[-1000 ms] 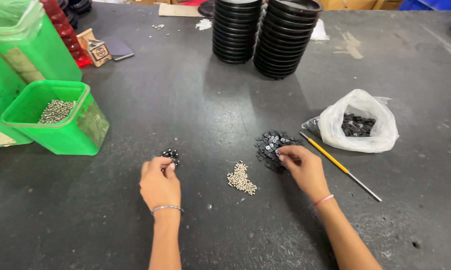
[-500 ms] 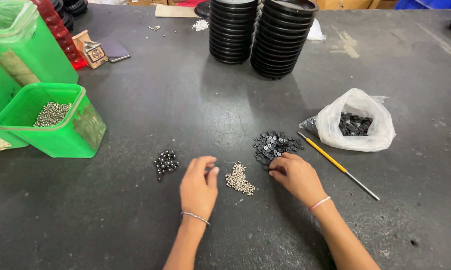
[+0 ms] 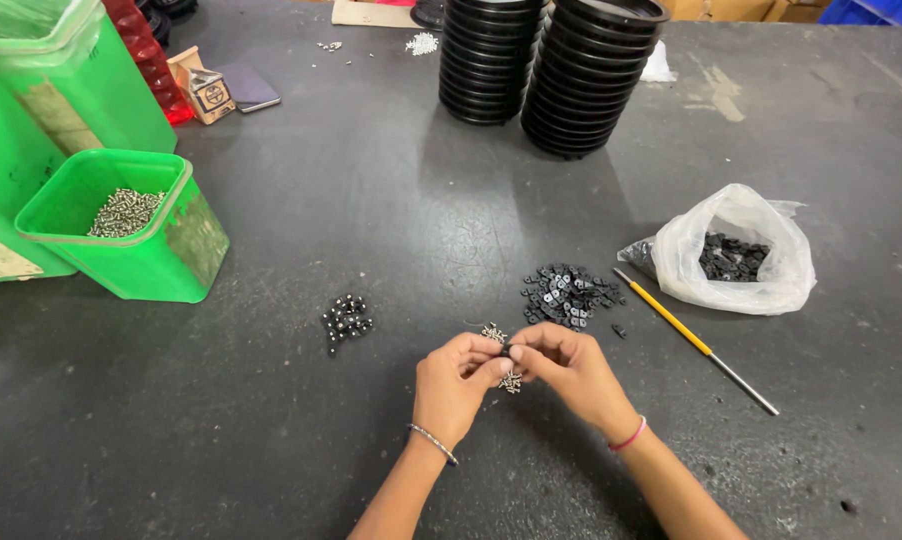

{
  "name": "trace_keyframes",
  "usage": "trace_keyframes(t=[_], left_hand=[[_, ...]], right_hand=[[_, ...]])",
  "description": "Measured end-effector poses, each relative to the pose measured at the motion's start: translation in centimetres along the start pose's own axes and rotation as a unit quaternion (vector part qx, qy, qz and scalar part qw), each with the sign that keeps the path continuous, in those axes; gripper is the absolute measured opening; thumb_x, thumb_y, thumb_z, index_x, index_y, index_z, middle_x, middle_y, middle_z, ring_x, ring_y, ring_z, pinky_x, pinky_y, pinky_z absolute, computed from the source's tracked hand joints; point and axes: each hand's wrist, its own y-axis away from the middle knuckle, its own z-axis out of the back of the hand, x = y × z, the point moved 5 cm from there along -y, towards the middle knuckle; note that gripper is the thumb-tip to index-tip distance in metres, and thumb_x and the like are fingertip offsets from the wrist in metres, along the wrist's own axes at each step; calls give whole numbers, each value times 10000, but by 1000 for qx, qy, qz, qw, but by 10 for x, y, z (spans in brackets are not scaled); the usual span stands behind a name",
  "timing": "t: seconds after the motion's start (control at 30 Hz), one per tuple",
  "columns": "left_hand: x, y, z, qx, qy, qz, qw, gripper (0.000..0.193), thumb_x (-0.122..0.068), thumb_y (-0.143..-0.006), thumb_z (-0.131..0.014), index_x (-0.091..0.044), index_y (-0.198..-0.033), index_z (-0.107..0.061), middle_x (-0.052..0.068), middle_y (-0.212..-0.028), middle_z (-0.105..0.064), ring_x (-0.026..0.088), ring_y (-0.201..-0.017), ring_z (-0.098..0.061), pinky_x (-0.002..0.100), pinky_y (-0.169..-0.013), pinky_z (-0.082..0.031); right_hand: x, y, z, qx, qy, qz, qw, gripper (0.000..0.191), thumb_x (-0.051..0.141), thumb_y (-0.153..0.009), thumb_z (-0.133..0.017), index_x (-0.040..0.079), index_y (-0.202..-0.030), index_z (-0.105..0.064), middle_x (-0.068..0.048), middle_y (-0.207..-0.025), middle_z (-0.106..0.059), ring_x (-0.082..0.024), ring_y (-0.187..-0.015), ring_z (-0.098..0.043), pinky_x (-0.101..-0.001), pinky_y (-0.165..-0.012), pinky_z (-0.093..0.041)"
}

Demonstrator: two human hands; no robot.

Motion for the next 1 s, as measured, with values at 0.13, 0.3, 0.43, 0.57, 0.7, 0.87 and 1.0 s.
trace_keyframes(t=[0.13, 0.3, 0.43, 0.57, 0.7, 0.87, 1.0], left_hand=[[-3, 0, 8, -47, -48, -20, 998, 146, -46, -853, -770, 19, -982, -751, 80, -835, -793, 105, -743, -739, 256, -700, -616], [-10, 1, 14, -76, -47, -76, 993, 106, -47, -867, -750, 20, -948, -733, 52, -849, -789, 70, -759, -727, 227, -700, -591], [-2, -1, 13, -66, -12, -36, 997, 115, -48, -848, -766, 31, -918, -720, 68, -833, -780, 84, -735, -718, 238, -681, -586], [5, -5, 13, -50, 36, -10, 998, 123, -47, -845, -764, 33, -919, -706, 76, -832, -773, 104, -724, -718, 250, -680, -597], [13, -6, 11, -34, 75, 15, 996, 119, -29, -846, -760, 29, -938, -712, 82, -836, -765, 114, -738, -728, 256, -701, -613], [18, -7, 8, -28, 75, 10, 997, 122, -18, -851, -753, 31, -960, -726, 72, -839, -756, 108, -735, -720, 256, -700, -623], [15, -5, 6, -36, 30, -9, 999, 119, -11, -844, -748, 26, -956, -736, 70, -827, -761, 98, -726, -715, 250, -682, -607]], right_hand=[[6, 3, 9, -7, 132, -22, 991, 176, 116, -887, -730, 33, -1032, -785, -5, -936, -786, -84, -835, -707, -260, -754, -587], [25, 8, 18, 66, 262, 12, 963, 178, 76, -791, -784, 45, -966, -790, -25, -935, -778, -114, -857, -750, -268, -792, -594], [24, 6, 9, 83, 312, -13, 946, 147, 83, -805, -786, 75, -952, -784, -19, -913, -759, -135, -810, -717, -288, -743, -578], [24, 6, 4, 91, 352, 20, 931, 104, 77, -831, -762, 72, -935, -766, -20, -915, -732, -127, -811, -705, -290, -744, -564], [21, 4, 7, 65, 152, 48, 985, 62, 36, -909, -682, 12, -966, -681, 1, -1013, -757, -73, -949, -694, -250, -846, -576], [6, 2, 13, -2, 44, -2, 999, 68, 28, -903, -721, -1, -958, -693, -10, -890, -728, -63, -807, -669, -232, -723, -561], [0, 1, 15, -26, 63, -5, 998, 105, 19, -863, -773, -18, -960, -756, -6, -876, -737, -57, -789, -652, -227, -709, -546]])
